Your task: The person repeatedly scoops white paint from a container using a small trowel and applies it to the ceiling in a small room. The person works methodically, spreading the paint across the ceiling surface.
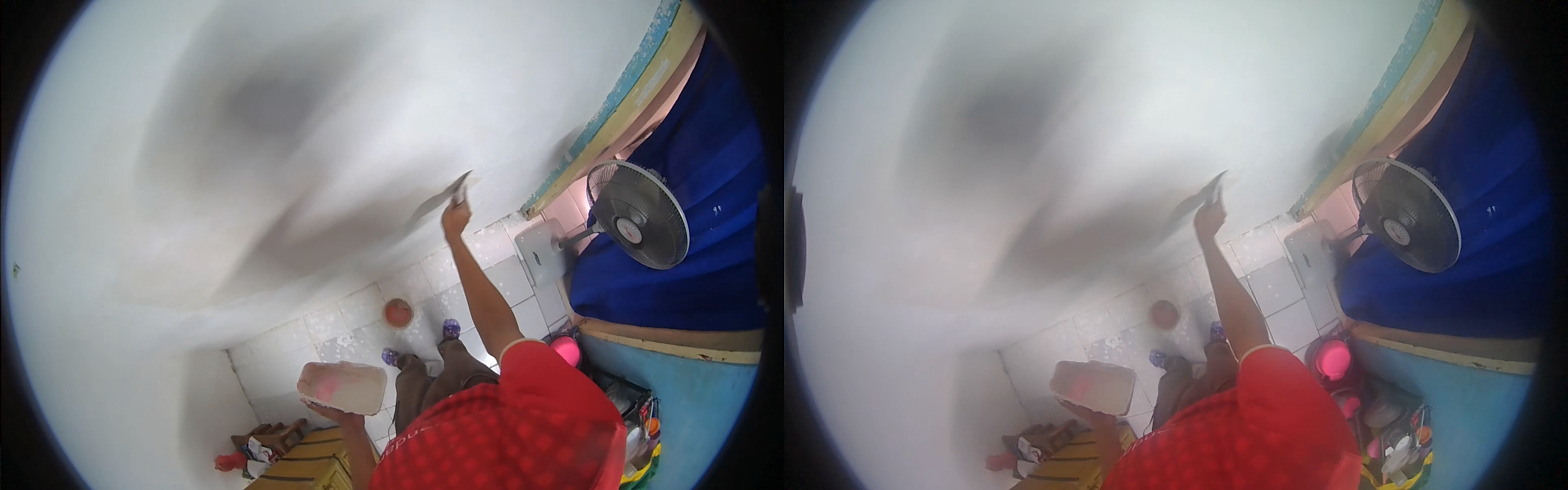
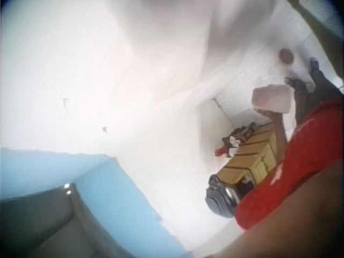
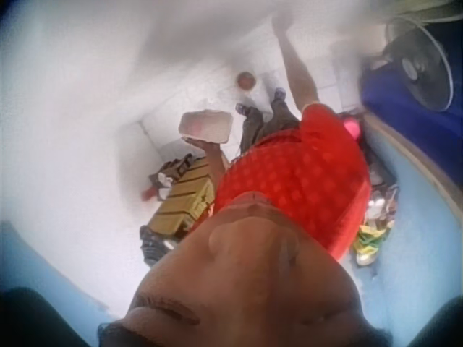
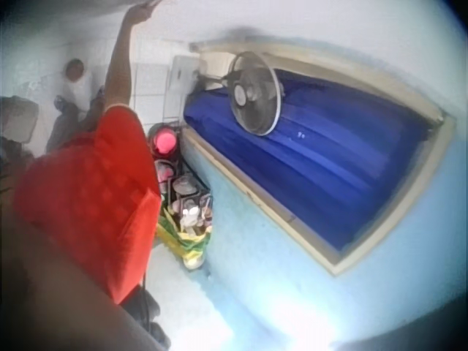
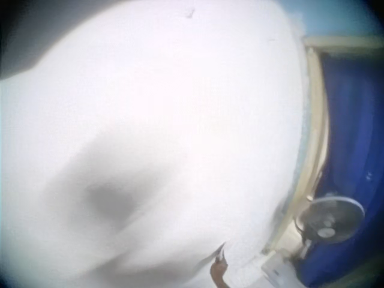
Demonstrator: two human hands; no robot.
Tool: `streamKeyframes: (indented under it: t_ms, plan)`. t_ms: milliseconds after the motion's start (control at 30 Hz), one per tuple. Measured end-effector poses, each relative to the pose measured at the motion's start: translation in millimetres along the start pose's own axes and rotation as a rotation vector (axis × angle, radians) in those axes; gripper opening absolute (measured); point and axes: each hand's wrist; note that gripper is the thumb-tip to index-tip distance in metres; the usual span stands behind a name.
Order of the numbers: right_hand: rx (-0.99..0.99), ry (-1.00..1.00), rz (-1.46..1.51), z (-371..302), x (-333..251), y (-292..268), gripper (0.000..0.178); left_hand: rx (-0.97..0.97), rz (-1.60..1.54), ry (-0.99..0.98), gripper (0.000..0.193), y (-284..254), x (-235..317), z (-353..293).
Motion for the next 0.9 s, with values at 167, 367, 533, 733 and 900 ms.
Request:
streamKeyframes:
  t_ms: [167, 367, 533, 733, 900]
  plan:
    - [-0.711, 0.198, 0.425, -73.4, 13.0, -75.1, 0.03, 0.008, -0.002, -0.027, 0.068, -4.2, 3.7, 9.9]
    - [-0.733, 0.587, 0.799, -47.4, 31.5, -123.2, 0.022, -0.063, -0.136, -0.106, 0.066, 39.5, -1.3, 14.7]
    - [-0.726, 0.119, 0.558, 2.6, 29.6, -87.8, 0.02, -0.125, -0.13, -0.07, 0.065, 29.2, -12.2, 14.0]
    - [-0.555, -0.738, -0.088, 93.8, -64.7, -45.6, 0.016, -0.119, -0.047, -0.054, 0.069, 12.6, -24.5, 20.7]
    - [-0.622, 0.244, 0.813, 29.5, -108.0, -196.8, 0.025, -0.001, -0.187, -0.11, 0.069, 30.8, -12.3, -4.3]
Point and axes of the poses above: each hand's wrist, its own z-axis towards the middle knuckle, its own y-axis out of the palm, x = y × z, and after that the axes turned 8 degrees about y, right-handed
